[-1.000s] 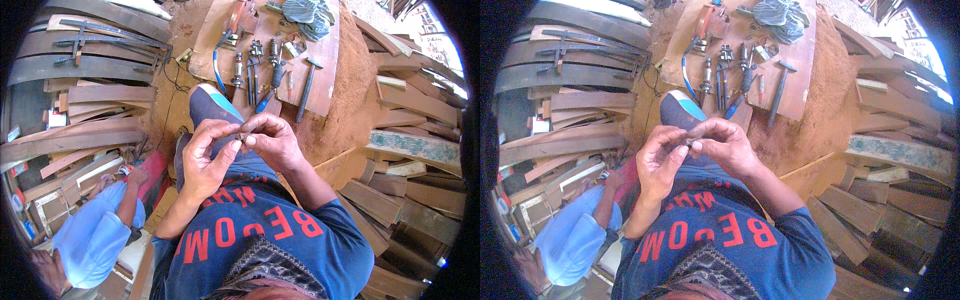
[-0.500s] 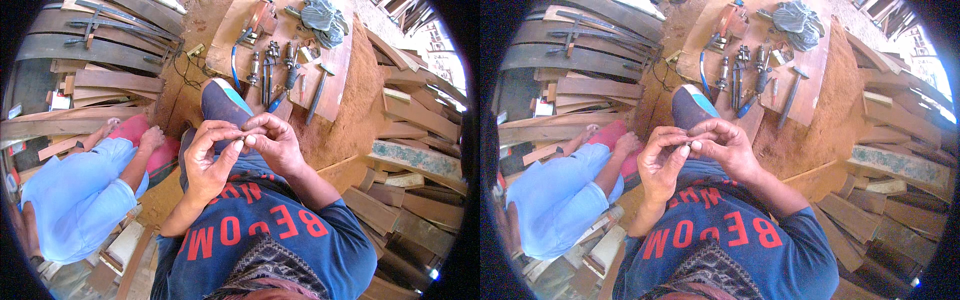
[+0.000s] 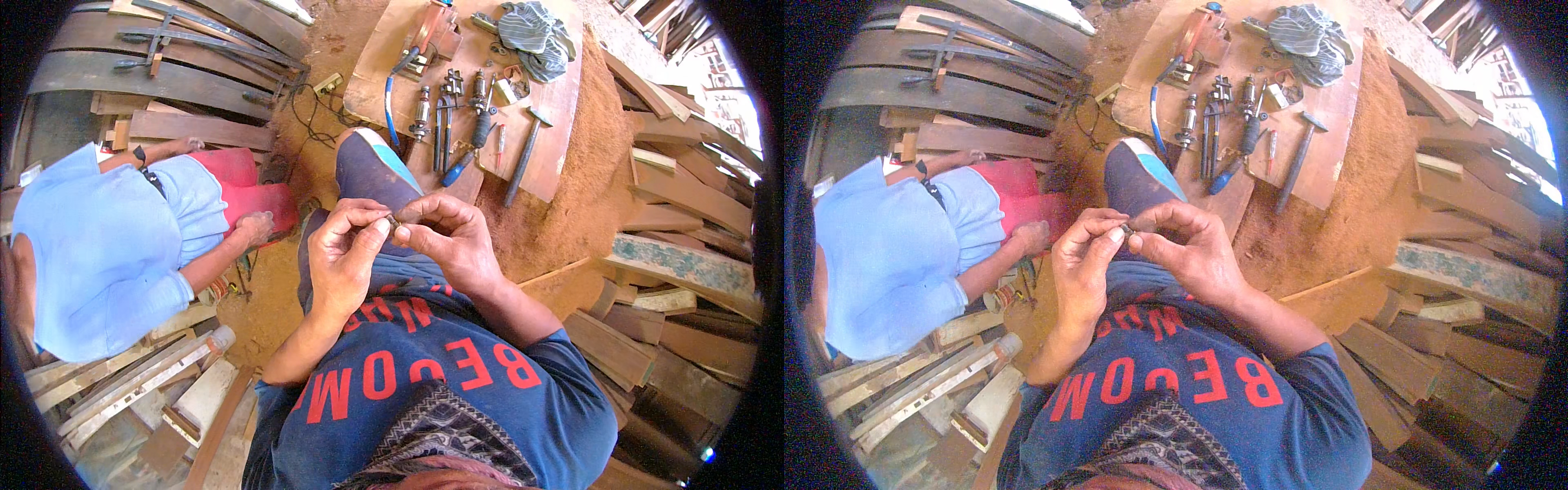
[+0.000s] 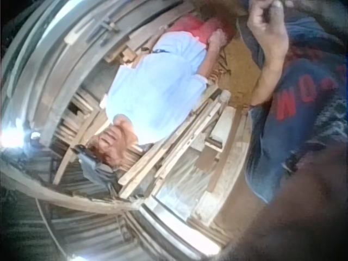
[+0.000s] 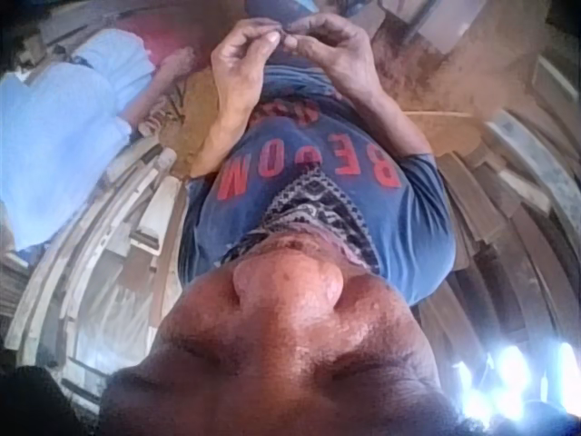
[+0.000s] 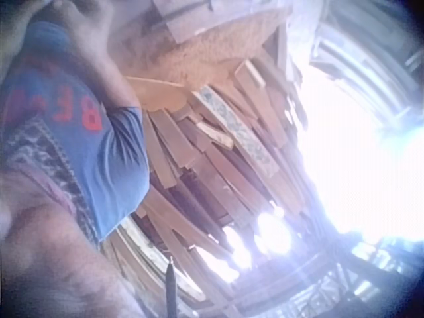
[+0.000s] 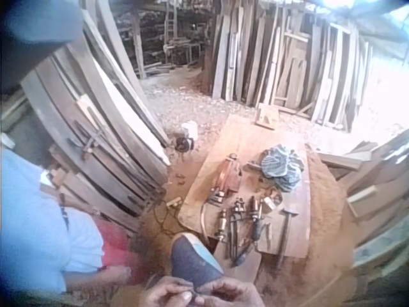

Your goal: The person walks through a cluttered workshop to a workbench and assembles a small metal tool component. They insert a cylindrical part into a larger assembly and use a hammer to tap it into place, then handle a small metal ring.

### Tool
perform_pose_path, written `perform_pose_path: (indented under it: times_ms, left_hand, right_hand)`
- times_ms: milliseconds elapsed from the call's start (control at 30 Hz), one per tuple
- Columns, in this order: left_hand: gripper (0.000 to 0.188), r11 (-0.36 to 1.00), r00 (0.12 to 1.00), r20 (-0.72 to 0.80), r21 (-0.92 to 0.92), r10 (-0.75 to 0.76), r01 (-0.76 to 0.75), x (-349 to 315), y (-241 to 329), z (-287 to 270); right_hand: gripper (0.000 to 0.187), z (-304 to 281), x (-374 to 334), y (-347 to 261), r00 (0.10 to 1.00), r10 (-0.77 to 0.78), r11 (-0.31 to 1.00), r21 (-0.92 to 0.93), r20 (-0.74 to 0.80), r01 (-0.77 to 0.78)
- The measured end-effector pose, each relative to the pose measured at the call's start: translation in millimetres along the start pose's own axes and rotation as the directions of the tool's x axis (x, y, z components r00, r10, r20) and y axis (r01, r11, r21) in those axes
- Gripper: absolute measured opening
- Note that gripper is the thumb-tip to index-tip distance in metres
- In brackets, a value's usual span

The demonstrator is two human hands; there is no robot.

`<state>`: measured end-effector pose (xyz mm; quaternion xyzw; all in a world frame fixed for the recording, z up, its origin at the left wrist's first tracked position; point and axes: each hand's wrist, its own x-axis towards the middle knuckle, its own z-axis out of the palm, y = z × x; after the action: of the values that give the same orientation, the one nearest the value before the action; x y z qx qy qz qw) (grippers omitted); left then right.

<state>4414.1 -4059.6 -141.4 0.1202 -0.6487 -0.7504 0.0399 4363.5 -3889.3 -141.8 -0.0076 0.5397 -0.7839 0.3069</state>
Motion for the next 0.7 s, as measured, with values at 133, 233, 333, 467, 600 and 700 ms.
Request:
perform_pose_path:
  times_ms: [133,233,333,467,600,700]
  left_hand:
    - [0.006,0.988,0.997,-0.015,0.134,0.078,-0.076,0,3,2]
    - [0.006,0.943,0.983,-0.023,0.288,0.181,-0.167,1,3,4]
    - [0.007,0.893,0.974,-0.003,0.401,0.225,-0.205,2,10,2]
    - [0.009,0.924,0.987,-0.015,0.354,0.158,-0.142,0,7,2]
    - [0.011,0.957,0.992,-0.02,0.267,0.121,-0.111,-2,7,3]
    - [0.013,0.952,0.992,-0.029,0.286,0.119,-0.106,-3,12,6]
  right_hand:
    - [0.015,-1,1,1,0.999,-0.033,0.999,-0.017,-0.013,0.033]
    - [0.014,0,-1,1,0.993,-0.113,0.978,-0.179,-0.028,0.107]
    - [0.012,4,-2,-1,0.974,-0.226,0.917,-0.34,-0.006,0.211]
    - [0.01,3,-1,5,0.962,-0.273,0.917,-0.304,-0.009,0.258]
    - [0.011,1,-1,10,0.971,-0.23,0.943,-0.261,-0.058,0.208]
    - [0.013,-1,1,8,0.945,-0.326,0.878,-0.379,-0.027,0.292]
